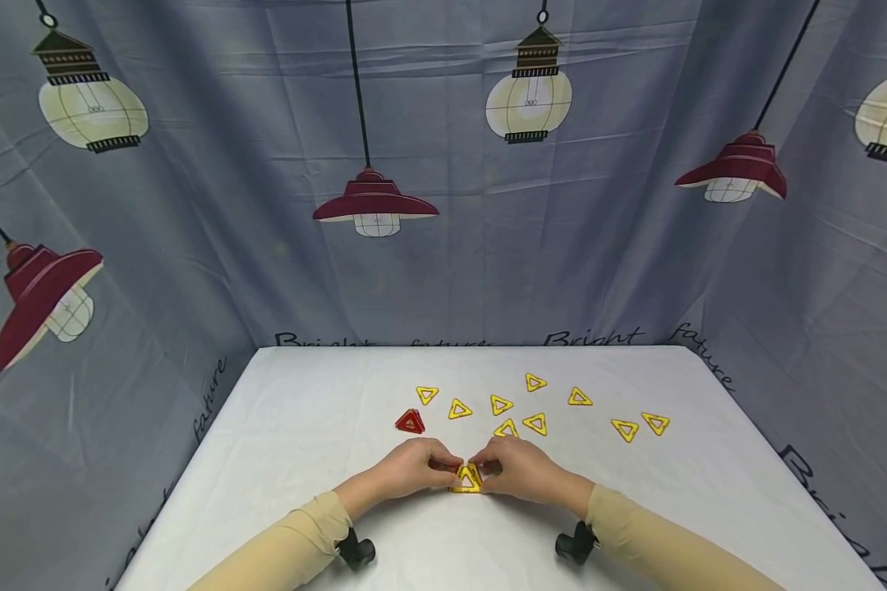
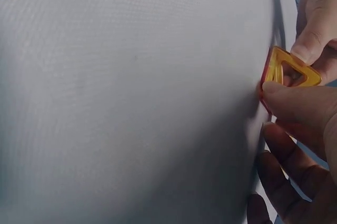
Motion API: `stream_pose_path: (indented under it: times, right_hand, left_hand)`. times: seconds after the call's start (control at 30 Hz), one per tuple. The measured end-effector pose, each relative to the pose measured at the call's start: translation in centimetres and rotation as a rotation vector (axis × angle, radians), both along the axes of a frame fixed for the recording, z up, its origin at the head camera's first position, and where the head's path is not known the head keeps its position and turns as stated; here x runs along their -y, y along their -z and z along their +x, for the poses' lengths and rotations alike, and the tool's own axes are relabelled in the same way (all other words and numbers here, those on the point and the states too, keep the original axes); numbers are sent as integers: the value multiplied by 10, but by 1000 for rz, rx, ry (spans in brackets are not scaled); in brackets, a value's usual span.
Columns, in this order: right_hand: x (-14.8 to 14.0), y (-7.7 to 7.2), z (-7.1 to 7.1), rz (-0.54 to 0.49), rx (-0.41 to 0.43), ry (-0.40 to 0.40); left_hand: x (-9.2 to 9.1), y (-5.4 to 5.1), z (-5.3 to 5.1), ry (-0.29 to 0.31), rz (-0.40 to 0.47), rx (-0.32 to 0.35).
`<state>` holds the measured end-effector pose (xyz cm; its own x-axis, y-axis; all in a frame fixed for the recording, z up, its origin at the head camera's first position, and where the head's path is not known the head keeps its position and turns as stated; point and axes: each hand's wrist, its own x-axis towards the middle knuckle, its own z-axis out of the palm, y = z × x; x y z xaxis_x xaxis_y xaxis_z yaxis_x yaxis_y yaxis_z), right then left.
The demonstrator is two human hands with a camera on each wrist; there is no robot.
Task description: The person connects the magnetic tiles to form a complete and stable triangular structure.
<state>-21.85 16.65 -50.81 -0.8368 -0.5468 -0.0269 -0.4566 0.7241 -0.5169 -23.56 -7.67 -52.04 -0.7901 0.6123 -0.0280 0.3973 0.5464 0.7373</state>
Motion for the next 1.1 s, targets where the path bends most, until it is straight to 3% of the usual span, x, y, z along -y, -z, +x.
stream_pose_path:
  times: [0.3, 0.77, 1.1]
  right_hand:
    - [0, 1, 1, -16, 9, -5]
    - [-2, 3, 0, -95, 79, 20]
    - [-3, 6, 0, -140, 119, 55]
  left_hand:
    - [0, 0, 0, -3, -6, 6]
    - [-1, 1, -1, 28, -38, -78]
    - [-1, 2, -1, 34, -33, -65]
